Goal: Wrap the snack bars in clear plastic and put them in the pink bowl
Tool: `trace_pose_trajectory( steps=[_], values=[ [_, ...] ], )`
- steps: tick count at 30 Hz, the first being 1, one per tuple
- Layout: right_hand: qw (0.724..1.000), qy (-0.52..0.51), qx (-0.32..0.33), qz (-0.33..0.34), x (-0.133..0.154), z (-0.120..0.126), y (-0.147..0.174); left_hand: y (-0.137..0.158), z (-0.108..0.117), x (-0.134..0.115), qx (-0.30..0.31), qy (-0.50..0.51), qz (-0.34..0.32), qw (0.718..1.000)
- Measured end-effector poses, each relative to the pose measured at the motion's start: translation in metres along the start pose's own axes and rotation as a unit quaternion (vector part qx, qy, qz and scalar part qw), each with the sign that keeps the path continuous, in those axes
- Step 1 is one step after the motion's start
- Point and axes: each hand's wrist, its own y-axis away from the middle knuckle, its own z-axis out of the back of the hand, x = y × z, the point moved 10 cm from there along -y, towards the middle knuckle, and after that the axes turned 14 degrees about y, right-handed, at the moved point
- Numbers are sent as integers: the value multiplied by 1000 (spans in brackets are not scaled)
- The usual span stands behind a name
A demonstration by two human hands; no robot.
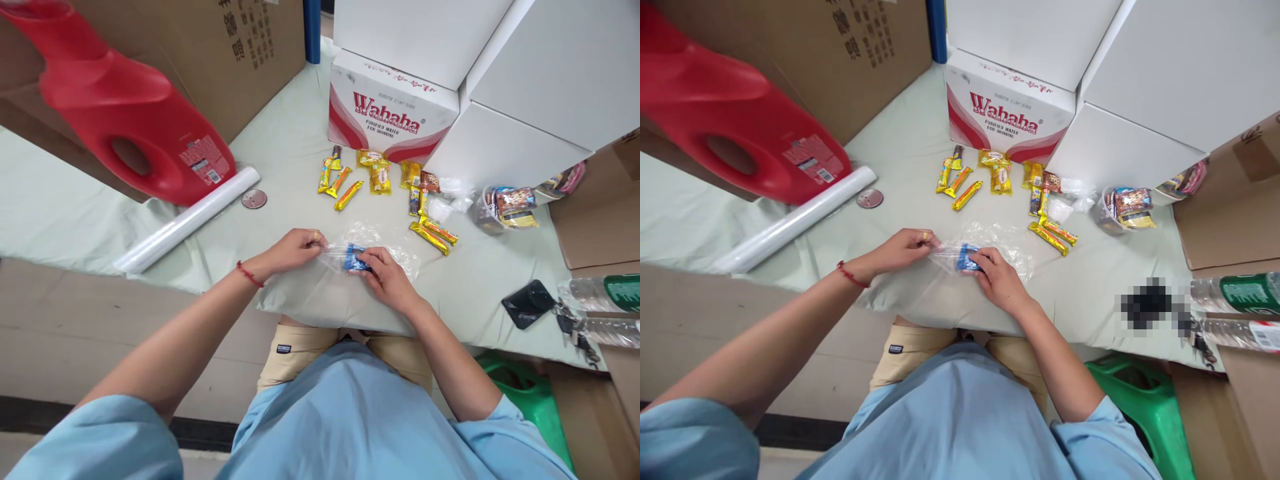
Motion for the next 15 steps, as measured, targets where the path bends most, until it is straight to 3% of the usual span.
trace_pose_trajectory(
  steps=[7, 9, 13, 15],
  values=[
    [998, 52, 20, -32, -1, -8, -4, 36, 7, 4, -36, -42, 9, 998],
    [997, 62, 17, -39, -2, -9, -5, 34, 11, 5, -75, -30, 17, 997],
    [997, 69, 16, -42, -1, -9, -4, 27, 29, 14, -208, 36, 75, 975],
    [996, 71, 18, -44, -1, -9, -3, 19, 23, 18, -213, 73, 114, 968]
  ],
)
